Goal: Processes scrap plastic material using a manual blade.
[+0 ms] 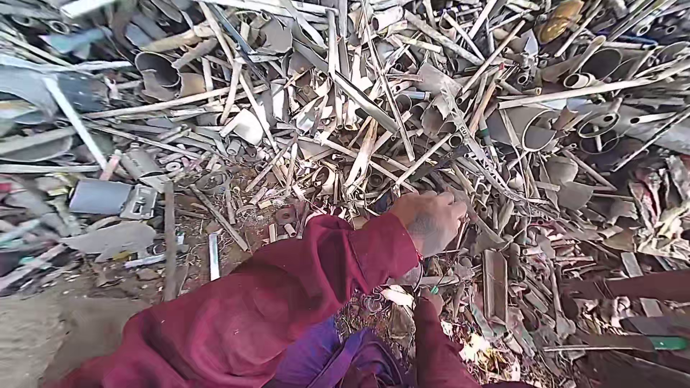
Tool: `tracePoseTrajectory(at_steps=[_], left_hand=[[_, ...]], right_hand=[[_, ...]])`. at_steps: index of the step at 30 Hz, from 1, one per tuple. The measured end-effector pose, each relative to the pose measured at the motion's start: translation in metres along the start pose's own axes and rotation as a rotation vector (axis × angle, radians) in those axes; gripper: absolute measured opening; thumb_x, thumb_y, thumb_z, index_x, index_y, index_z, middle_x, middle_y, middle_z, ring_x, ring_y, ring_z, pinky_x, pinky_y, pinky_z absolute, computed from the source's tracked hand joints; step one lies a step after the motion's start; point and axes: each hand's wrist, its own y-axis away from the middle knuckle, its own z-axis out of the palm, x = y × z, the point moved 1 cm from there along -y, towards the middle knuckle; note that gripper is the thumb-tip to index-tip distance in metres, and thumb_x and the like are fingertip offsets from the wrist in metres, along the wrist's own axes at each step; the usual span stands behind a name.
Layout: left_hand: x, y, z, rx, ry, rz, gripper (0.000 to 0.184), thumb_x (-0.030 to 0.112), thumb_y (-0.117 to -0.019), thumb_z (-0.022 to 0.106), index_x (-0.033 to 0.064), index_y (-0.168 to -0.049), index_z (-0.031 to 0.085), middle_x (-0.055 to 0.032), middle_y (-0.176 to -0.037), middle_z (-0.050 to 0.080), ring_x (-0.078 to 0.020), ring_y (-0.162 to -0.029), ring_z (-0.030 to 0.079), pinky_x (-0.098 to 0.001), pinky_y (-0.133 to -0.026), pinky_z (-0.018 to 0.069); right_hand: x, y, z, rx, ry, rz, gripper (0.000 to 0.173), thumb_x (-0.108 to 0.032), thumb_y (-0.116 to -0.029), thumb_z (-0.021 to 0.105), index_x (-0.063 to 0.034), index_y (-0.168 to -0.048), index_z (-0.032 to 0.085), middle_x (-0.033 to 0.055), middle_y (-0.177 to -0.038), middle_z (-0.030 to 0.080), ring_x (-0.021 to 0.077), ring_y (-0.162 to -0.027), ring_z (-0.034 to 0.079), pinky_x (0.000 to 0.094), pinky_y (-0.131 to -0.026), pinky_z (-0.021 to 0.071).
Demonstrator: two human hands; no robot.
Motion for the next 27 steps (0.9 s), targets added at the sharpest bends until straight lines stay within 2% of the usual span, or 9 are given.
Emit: tracePoseTrajectory(at_steps=[5, 7, 10, 14, 17, 19, 21, 22, 27], left_hand=[[-0.067, -0.030, 0.047, -0.344, 0.180, -0.298, 0.039, 0.016, -0.1069, 0.051, 0.0056, -0.144, 0.055, -0.0193, -0.140, 0.059, -0.0353, -0.129, 0.058, -0.0550, -0.109, 0.0437], [-0.082, -0.042, 0.046, -0.245, 0.306, -0.355, 0.037, 0.015, -0.1070, 0.052, 0.0026, -0.142, 0.055, -0.0217, -0.135, 0.061, -0.0350, -0.122, 0.063, -0.0513, -0.106, 0.0471], [-0.100, -0.056, 0.048, -0.107, 0.318, -0.410, 0.046, 0.017, -0.1036, 0.060, -0.0001, -0.146, 0.050, -0.0270, -0.140, 0.055, -0.0408, -0.128, 0.056, -0.0562, -0.108, 0.0428], [-0.122, -0.064, 0.069, -0.087, 0.400, -0.457, 0.080, 0.037, -0.0901, 0.079, 0.0044, -0.154, 0.042, -0.0295, -0.148, 0.047, -0.0436, -0.135, 0.050, -0.0593, -0.111, 0.0401], [-0.116, -0.064, 0.066, -0.117, 0.623, -0.561, 0.075, 0.034, -0.0947, 0.075, 0.0013, -0.153, 0.041, -0.0255, -0.154, 0.042, -0.0383, -0.140, 0.044, -0.0541, -0.114, 0.0366], [-0.107, -0.062, 0.057, -0.092, 0.860, -0.671, 0.055, 0.025, -0.1019, 0.064, -0.0013, -0.147, 0.046, -0.0190, -0.136, 0.059, -0.0237, -0.121, 0.059, -0.0391, -0.104, 0.0464], [-0.097, -0.059, 0.060, -0.024, 1.054, -0.779, 0.022, 0.018, -0.1062, 0.053, 0.0017, -0.120, 0.058, -0.0047, -0.088, 0.063, -0.0074, -0.073, 0.061, -0.0223, -0.066, 0.0523], [-0.094, -0.058, 0.061, -0.006, 1.082, -0.840, 0.017, 0.018, -0.1065, 0.050, 0.0037, -0.112, 0.058, -0.0029, -0.081, 0.059, -0.0069, -0.065, 0.059, -0.0219, -0.059, 0.0511], [-0.105, -0.055, 0.039, 0.356, 1.090, -1.038, 0.036, 0.006, -0.1009, 0.050, -0.0012, -0.137, 0.050, -0.0211, -0.128, 0.054, -0.0266, -0.111, 0.054, -0.0441, -0.094, 0.0456]], right_hand=[[-0.020, -0.010, 0.010, -0.307, -0.161, 0.010, 0.042, -0.022, -0.1005, 0.068, 0.0042, -0.132, 0.058, 0.0235, -0.116, 0.065, 0.0314, -0.099, 0.064, 0.0490, -0.088, 0.0519], [-0.061, -0.001, 0.016, -0.344, -0.266, 0.020, 0.031, -0.018, -0.0975, 0.071, 0.0028, -0.117, 0.060, 0.0119, -0.090, 0.060, 0.0172, -0.071, 0.055, 0.0348, -0.065, 0.0491], [-0.120, 0.030, 0.011, -0.289, -0.438, -0.027, 0.020, -0.009, -0.0951, 0.071, 0.0057, -0.101, 0.059, 0.0070, -0.069, 0.055, 0.0120, -0.051, 0.051, 0.0289, -0.052, 0.0487], [-0.184, 0.096, -0.039, -0.567, -0.863, -0.207, 0.007, -0.002, -0.1026, 0.057, 0.0001, -0.100, 0.051, 0.0016, -0.058, 0.051, 0.0054, -0.038, 0.045, 0.0197, -0.039, 0.0456], [-0.196, 0.128, -0.064, -0.799, -1.062, -0.442, 0.013, -0.003, -0.1064, 0.043, -0.0004, -0.098, 0.052, -0.0002, -0.056, 0.054, 0.0031, -0.037, 0.048, 0.0175, -0.039, 0.0468], [-0.197, 0.131, -0.066, -0.883, -1.080, -0.505, 0.020, -0.008, -0.1080, 0.038, 0.0011, -0.101, 0.055, 0.0018, -0.059, 0.061, 0.0045, -0.040, 0.052, 0.0187, -0.040, 0.0482], [-0.195, 0.129, -0.064, -0.967, -1.099, -0.485, 0.028, -0.011, -0.1113, 0.032, 0.0047, -0.114, 0.055, 0.0088, -0.076, 0.072, 0.0072, -0.046, 0.060, 0.0198, -0.042, 0.0502], [-0.195, 0.130, -0.066, -0.959, -1.079, -0.469, 0.027, -0.011, -0.1118, 0.032, 0.0045, -0.119, 0.052, 0.0099, -0.082, 0.073, 0.0074, -0.047, 0.060, 0.0197, -0.042, 0.0495], [-0.197, 0.142, -0.088, -0.714, -0.762, -0.485, 0.034, -0.013, -0.1119, 0.037, 0.0019, -0.142, 0.033, 0.0081, -0.088, 0.062, 0.0088, -0.048, 0.054, 0.0236, -0.044, 0.0486]])
